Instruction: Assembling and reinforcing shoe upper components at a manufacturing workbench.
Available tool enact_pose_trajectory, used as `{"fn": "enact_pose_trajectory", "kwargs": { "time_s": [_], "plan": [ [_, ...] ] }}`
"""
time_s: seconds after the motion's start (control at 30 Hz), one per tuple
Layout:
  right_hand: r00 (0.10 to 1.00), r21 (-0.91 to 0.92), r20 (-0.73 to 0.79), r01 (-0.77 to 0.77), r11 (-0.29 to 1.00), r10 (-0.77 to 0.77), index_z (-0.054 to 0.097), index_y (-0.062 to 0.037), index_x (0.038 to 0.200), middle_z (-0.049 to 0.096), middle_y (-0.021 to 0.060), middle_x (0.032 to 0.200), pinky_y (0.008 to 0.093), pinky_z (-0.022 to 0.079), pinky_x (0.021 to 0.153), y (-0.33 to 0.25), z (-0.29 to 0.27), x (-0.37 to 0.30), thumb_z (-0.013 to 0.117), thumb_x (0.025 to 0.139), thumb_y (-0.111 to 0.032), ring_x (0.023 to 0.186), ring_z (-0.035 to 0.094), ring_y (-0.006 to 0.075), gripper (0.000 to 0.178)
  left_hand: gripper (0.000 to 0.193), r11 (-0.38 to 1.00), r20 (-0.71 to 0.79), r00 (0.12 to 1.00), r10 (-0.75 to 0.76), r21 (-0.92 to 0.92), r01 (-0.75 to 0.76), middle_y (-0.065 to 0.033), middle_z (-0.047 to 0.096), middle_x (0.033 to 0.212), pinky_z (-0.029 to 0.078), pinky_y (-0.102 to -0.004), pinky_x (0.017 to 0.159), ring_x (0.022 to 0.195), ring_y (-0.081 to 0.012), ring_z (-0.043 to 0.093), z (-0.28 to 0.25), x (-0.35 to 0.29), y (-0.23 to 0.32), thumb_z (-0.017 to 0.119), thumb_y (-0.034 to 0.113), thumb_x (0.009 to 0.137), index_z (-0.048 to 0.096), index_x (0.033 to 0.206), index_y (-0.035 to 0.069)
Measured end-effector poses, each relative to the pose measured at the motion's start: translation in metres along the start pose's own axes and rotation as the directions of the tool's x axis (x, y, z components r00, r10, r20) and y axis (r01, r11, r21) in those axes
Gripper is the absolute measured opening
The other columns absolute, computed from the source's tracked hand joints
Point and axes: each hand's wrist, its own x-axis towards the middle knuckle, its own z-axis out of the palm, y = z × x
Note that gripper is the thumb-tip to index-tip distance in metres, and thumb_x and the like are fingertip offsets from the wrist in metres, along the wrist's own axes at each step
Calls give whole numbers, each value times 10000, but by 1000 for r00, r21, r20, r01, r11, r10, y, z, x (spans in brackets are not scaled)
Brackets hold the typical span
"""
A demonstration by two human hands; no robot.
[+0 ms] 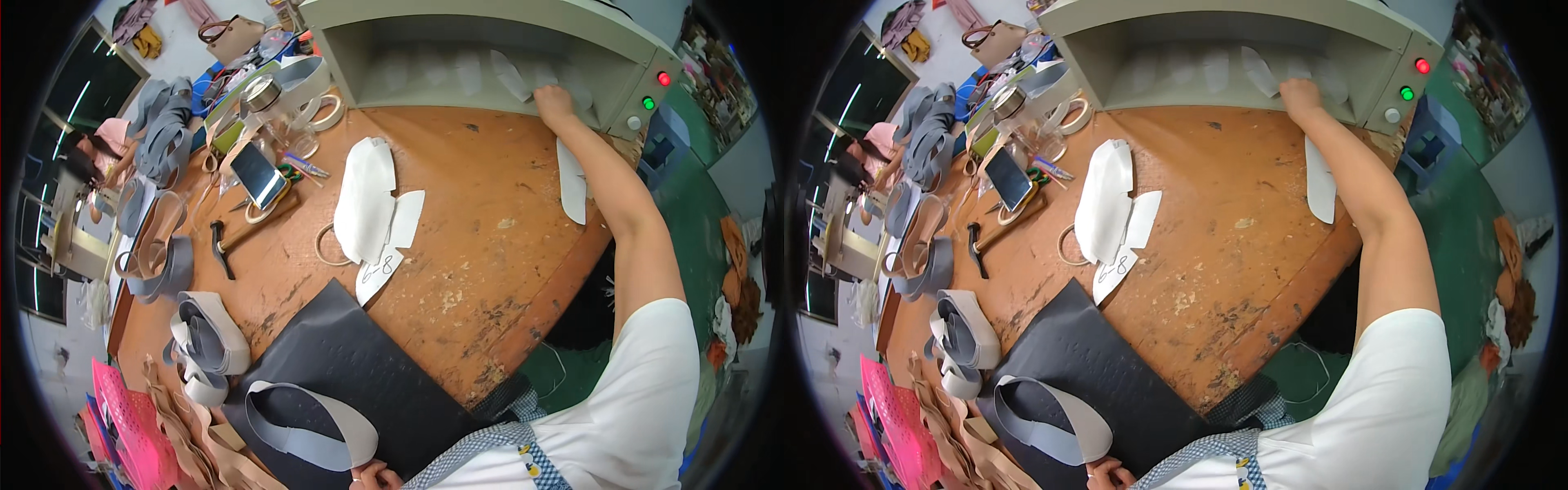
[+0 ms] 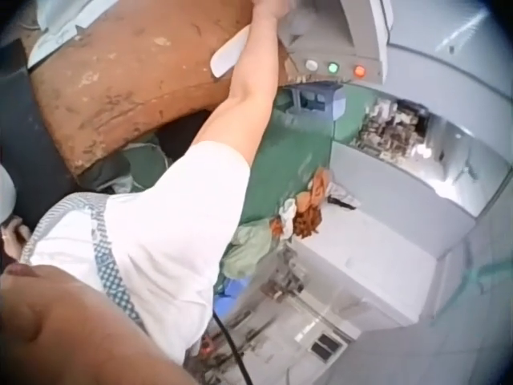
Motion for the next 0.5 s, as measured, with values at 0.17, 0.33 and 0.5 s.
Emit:
{"fn": "enact_pose_trajectory", "kwargs": {
  "time_s": [0.17, 0.33, 0.5],
  "plan": [
    [1000, -2, -4, -12, 1000, 12, 720, -66, 841, 703, 162, 867, 438, 585, 699, -6, -6, -9, 608, 806, -42, 841, 706, 331, 120, 195, 999, 20, 999, 38, -12, -38, -181, 655, 831, 534, -379, 589, 653, -331, 638, -2, 5, 2, 594, -51, 761, 642, 913, 61],
    [994, 31, -23, -104, 994, 105, 710, -46, 798, 700, 200, 853, 452, 584, 727, 23, -32, -5, 608, 813, -53, 840, 706, 355, 104, 194, 995, 19, 997, 73, -68, -71, -172, 655, 829, 533, -376, 588, 659, -337, 641, -3, 9, 3, 597, -39, 768, 642, 921, 71],
    [973, 366, 226, -52, 929, -35, 650, 28, 789, 702, 205, 781, 389, 589, 665, 28, -148, -9, 587, 789, -55, 646, 709, 332, 105, 163, 986, 122, 991, -54, -151, 72, -127, 665, 832, 516, -345, 567, 630, -262, 626, -11, 11, 5, 580, -49, 790, 648, 884, 65]
  ]
}}
